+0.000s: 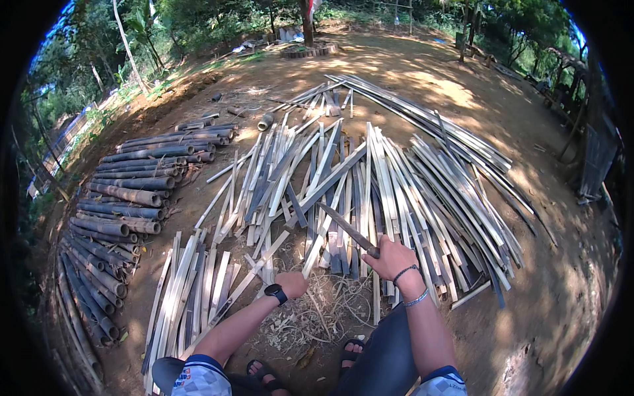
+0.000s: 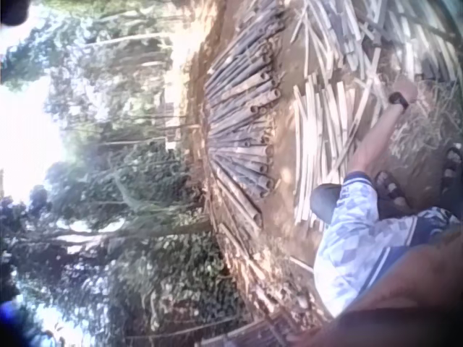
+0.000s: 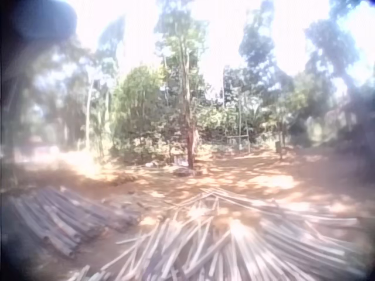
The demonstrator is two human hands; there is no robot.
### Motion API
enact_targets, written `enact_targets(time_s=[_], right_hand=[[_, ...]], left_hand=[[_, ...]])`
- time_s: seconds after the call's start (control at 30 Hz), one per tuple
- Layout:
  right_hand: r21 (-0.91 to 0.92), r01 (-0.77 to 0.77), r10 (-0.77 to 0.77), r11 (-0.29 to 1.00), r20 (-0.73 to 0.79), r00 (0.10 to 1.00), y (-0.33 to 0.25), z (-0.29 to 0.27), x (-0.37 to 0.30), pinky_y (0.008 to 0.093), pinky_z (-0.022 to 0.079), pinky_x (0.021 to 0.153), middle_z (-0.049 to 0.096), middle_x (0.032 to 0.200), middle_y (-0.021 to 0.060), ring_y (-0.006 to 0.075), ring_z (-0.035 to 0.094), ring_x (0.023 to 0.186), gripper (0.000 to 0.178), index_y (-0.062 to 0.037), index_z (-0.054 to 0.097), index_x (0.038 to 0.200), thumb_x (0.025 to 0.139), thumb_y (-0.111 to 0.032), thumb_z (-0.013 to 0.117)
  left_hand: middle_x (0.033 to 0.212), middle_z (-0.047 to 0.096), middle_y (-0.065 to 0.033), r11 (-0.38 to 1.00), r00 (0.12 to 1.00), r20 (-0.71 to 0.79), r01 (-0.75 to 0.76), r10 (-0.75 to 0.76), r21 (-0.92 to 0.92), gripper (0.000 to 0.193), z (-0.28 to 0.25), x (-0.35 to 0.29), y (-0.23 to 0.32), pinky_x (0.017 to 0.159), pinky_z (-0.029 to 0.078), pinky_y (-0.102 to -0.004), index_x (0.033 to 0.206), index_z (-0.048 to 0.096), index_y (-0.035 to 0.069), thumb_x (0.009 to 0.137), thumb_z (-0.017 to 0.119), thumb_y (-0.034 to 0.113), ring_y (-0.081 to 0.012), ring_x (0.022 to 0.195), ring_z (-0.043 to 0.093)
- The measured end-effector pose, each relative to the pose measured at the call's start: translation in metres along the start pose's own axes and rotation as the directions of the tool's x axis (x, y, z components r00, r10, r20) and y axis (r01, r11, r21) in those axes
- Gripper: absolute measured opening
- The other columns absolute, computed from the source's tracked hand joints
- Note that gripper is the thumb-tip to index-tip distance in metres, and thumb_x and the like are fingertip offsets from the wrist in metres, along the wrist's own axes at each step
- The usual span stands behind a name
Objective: The person shaves a thin strip of bamboo by hand using a knife while sitting in an outdoor workshop.
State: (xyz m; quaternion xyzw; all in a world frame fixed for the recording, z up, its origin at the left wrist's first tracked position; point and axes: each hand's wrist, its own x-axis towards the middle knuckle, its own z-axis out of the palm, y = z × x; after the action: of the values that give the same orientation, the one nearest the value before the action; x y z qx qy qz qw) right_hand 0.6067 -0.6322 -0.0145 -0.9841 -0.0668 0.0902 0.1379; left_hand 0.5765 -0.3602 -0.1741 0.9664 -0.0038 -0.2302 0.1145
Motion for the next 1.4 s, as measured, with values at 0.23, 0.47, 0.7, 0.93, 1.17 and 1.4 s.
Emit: enact_targets(time_s=[0.23, 0.47, 0.7, 0.93, 1.17, 1.4], right_hand=[[-0.108, 0.006, 0.002, 0.994, 0.072, 0.997, -0.003, 0.012, 0.008, 0.0448, 0.053, 0.08, 0.067, 0.096, 0.0232, 0.0359, 0.066, 0.091, 0.065, 0.0022, 0.055, 0.108, 0.08, -0.056, 0.063], [-0.082, -0.006, 0.015, 0.997, 0.105, 0.994, 0.0, 0.011, 0.005, 0.0445, 0.053, 0.081, 0.067, 0.097, 0.0227, 0.0367, 0.066, 0.092, 0.065, 0.0013, 0.056, 0.108, 0.08, -0.057, 0.063], [-0.057, 0.004, 0.001, 0.998, 0.078, 0.997, 0.012, 0.012, 0.007, 0.0454, 0.054, 0.08, 0.066, 0.095, 0.025, 0.0383, 0.066, 0.089, 0.067, 0.0025, 0.055, 0.11, 0.08, -0.056, 0.063], [-0.048, -0.031, 0.036, 0.998, 0.103, 0.994, 0.022, 0.008, 0.01, 0.046, 0.053, 0.082, 0.066, 0.098, 0.0243, 0.0375, 0.066, 0.092, 0.065, 0.0012, 0.054, 0.112, 0.081, -0.055, 0.061], [-0.007, -0.027, 0.027, 1.0, 0.104, 0.994, 0.014, 0.008, 0.004, 0.0444, 0.052, 0.082, 0.066, 0.1, 0.022, 0.0352, 0.065, 0.093, 0.06, -0.0007, 0.057, 0.107, 0.079, -0.054, 0.063], [0.009, -0.05, 0.049, 0.999, 0.078, 0.996, 0.022, 0.016, 0.006, 0.0426, 0.051, 0.084, 0.067, 0.1, 0.0199, 0.0338, 0.065, 0.095, 0.059, 0.0, 0.058, 0.105, 0.078, -0.052, 0.065]], left_hand=[[0.09, 0.069, -0.0184, 0.995, 0.99, 0.126, -0.046, 0.057, -0.088, 0.049, 0.046, -0.066, 0.018, 0.075, 0.051, -0.0453, 0.093, 0.069, 0.003, 0.082, 0.053, 0.049, -0.0364, 0.086, 0.067], [0.082, 0.069, -0.0137, 0.958, 0.967, 0.22, -0.065, 0.13, -0.278, 0.046, 0.065, -0.1, 0.031, 0.067, 0.052, -0.0409, 0.087, 0.069, 0.003, 0.079, 0.062, 0.047, -0.0303, 0.075, 0.068], [0.069, 0.062, 0.0024, 0.499, 0.844, 0.341, 0.103, 0.414, -0.86, 0.027, 0.086, -0.093, 0.03, 0.055, 0.046, -0.021, 0.087, 0.065, 0.008, 0.088, 0.066, 0.035, -0.0066, 0.068, 0.063], [0.077, 0.061, 0.0001, 0.393, 0.801, 0.192, -0.057, 0.566, -0.918, 0.031, 0.07, -0.128, 0.051, 0.056, 0.045, -0.0224, 0.093, 0.062, 0.006, 0.093, 0.059, 0.037, -0.0076, 0.067, 0.06], [0.082, 0.062, -0.0002, 0.344, 0.815, 0.309, 0.144, 0.49, -0.928, 0.03, 0.025, -0.214, 0.007, 0.061, 0.045, -0.0208, 0.092, 0.06, 0.006, 0.094, 0.058, 0.036, -0.0064, 0.069, 0.059], [0.087, 0.061, -0.0086, 0.187, 0.852, 0.093, -0.006, 0.516, -0.982, 0.042, -0.035, -0.262, -0.06, 0.074, 0.045, -0.0289, 0.091, 0.063, -0.001, 0.091, 0.052, 0.039, -0.0173, 0.08, 0.058]])
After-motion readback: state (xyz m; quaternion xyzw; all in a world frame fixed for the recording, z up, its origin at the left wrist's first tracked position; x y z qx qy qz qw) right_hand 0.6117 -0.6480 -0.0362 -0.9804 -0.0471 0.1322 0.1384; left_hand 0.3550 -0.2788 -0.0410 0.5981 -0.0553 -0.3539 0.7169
